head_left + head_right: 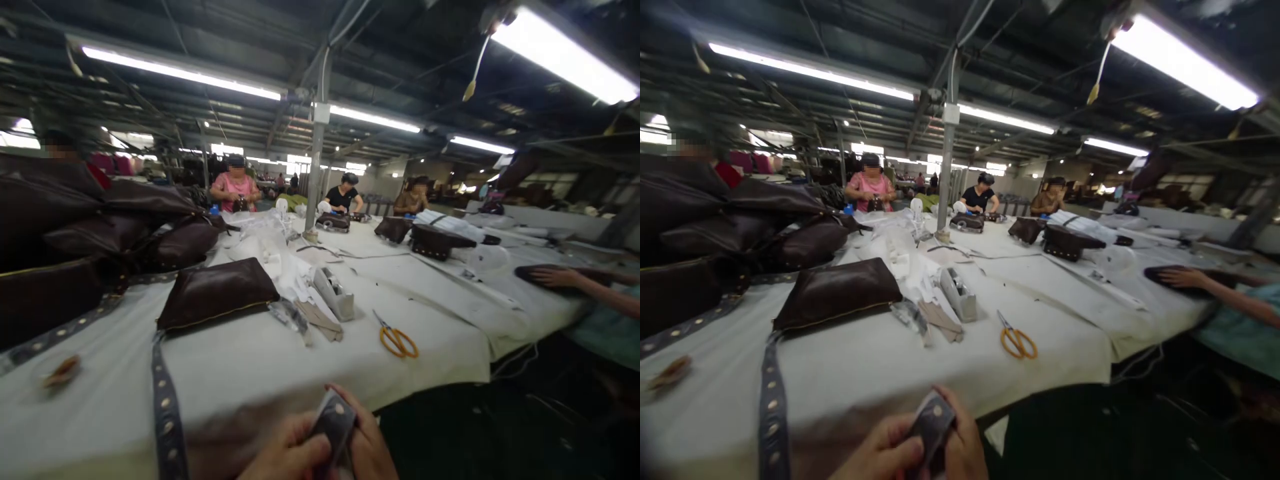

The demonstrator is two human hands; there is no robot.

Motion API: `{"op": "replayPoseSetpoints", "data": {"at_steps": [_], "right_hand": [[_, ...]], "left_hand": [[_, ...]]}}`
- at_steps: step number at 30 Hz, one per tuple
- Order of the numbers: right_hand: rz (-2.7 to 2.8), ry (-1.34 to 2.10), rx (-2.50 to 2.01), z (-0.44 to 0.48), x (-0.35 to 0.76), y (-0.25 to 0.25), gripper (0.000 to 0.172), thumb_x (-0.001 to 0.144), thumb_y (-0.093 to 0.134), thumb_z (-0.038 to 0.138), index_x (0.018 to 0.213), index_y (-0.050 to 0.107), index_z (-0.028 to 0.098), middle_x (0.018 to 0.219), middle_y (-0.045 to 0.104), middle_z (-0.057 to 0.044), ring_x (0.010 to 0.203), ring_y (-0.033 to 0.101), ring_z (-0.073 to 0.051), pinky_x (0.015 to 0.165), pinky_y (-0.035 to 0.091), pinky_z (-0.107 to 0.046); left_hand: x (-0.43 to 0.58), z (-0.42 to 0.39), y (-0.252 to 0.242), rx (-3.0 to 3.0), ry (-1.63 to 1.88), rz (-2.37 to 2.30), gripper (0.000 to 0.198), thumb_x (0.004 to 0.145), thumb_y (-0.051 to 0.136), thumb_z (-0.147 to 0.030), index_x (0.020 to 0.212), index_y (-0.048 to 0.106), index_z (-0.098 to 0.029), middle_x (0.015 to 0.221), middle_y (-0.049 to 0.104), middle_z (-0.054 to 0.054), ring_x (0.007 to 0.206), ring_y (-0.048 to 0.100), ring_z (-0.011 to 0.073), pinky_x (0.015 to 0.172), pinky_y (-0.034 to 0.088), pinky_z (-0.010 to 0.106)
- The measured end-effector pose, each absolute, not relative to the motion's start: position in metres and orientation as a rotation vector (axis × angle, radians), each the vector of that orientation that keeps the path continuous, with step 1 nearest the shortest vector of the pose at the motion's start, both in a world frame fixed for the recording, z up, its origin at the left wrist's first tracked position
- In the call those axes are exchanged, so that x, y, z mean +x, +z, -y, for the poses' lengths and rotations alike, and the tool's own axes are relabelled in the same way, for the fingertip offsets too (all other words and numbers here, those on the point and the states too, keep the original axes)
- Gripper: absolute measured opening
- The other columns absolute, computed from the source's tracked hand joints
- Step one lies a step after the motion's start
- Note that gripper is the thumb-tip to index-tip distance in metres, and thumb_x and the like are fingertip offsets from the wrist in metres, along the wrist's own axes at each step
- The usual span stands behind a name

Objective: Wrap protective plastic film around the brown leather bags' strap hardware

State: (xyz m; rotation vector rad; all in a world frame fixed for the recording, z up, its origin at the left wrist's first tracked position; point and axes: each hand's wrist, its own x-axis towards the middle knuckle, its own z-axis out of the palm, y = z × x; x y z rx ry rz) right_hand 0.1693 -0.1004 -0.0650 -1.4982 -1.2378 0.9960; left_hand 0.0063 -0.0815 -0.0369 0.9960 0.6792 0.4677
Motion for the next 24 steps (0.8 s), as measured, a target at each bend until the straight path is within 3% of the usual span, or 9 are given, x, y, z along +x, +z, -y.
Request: {"op": "replayPoseSetpoints", "data": {"at_steps": [4, 7, 11, 14, 19, 24], "right_hand": [[1.407, 0.921, -1.487, 0.1, 0.179, -0.056, 0.059, 0.09, 0.049, 0.038, 0.144, 0.039, 0.016, 0.126, 0.063, -0.01, 0.112, 0.061, -0.024, 0.101, 0.045, -0.039], [1.719, 0.474, -1.454, 0.101, 0.208, -0.043, 0.061, 0.094, 0.047, 0.032, 0.15, 0.024, 0.022, 0.139, 0.053, -0.011, 0.124, 0.053, -0.022, 0.104, 0.044, -0.039], [1.99, -0.446, -1.229, 0.094, 0.253, -0.02, 0.05, 0.092, 0.045, 0.011, 0.141, 0.043, 0.024, 0.137, 0.054, -0.011, 0.126, 0.051, -0.022, 0.103, 0.046, -0.037], [2.145, -0.817, -1.031, 0.091, 0.263, 0.006, 0.046, 0.089, 0.046, 0.004, 0.131, 0.054, 0.02, 0.126, 0.061, -0.013, 0.118, 0.057, -0.022, 0.097, 0.049, -0.036], [2.259, -1.065, -0.885, 0.086, 0.243, 0.032, 0.025, 0.092, 0.053, 0.023, 0.11, 0.066, 0.013, 0.105, 0.071, -0.013, 0.089, 0.067, -0.024, 0.079, 0.052, -0.038], [2.263, -0.985, -0.773, 0.072, 0.248, 0.002, 0.027, 0.091, 0.046, 0.015, 0.108, 0.067, 0.014, 0.089, 0.074, -0.007, 0.078, 0.068, -0.018, 0.075, 0.052, -0.028]], "left_hand": [[0.001, 0.07, -0.019, 0.945, 0.482, -0.689, 0.045, 0.07, 0.066, -0.055, 0.089, 0.055, -0.015, 0.058, 0.065, 0.003, 0.039, 0.053, 0.0103, 0.033, 0.028, 0.015], [-0.007, 0.059, -0.012, 0.88, 0.444, -0.699, 0.045, 0.063, 0.071, -0.054, 0.08, 0.055, -0.015, 0.053, 0.063, 0.002, 0.036, 0.05, 0.0091, 0.033, 0.034, 0.016], [-0.014, 0.047, -0.013, 0.83, 0.415, -0.666, 0.039, 0.063, 0.073, -0.047, 0.076, 0.059, -0.013, 0.049, 0.061, 0.001, 0.033, 0.046, 0.0073, 0.032, 0.036, 0.016], [-0.017, 0.04, -0.014, 0.818, 0.397, -0.61, 0.04, 0.062, 0.075, -0.046, 0.074, 0.062, -0.01, 0.048, 0.06, 0.002, 0.032, 0.046, 0.0076, 0.031, 0.036, 0.016], [-0.012, 0.042, -0.011, 0.859, 0.429, -0.574, 0.041, 0.062, 0.073, -0.049, 0.073, 0.064, -0.011, 0.049, 0.06, 0.002, 0.035, 0.05, 0.0091, 0.033, 0.037, 0.017], [-0.001, 0.062, -0.002, 1.013, 0.435, -0.649, 0.018, 0.064, 0.069, -0.03, 0.071, 0.065, -0.013, 0.057, 0.062, 0.0, 0.041, 0.046, 0.0072, 0.038, 0.032, 0.017]]}}
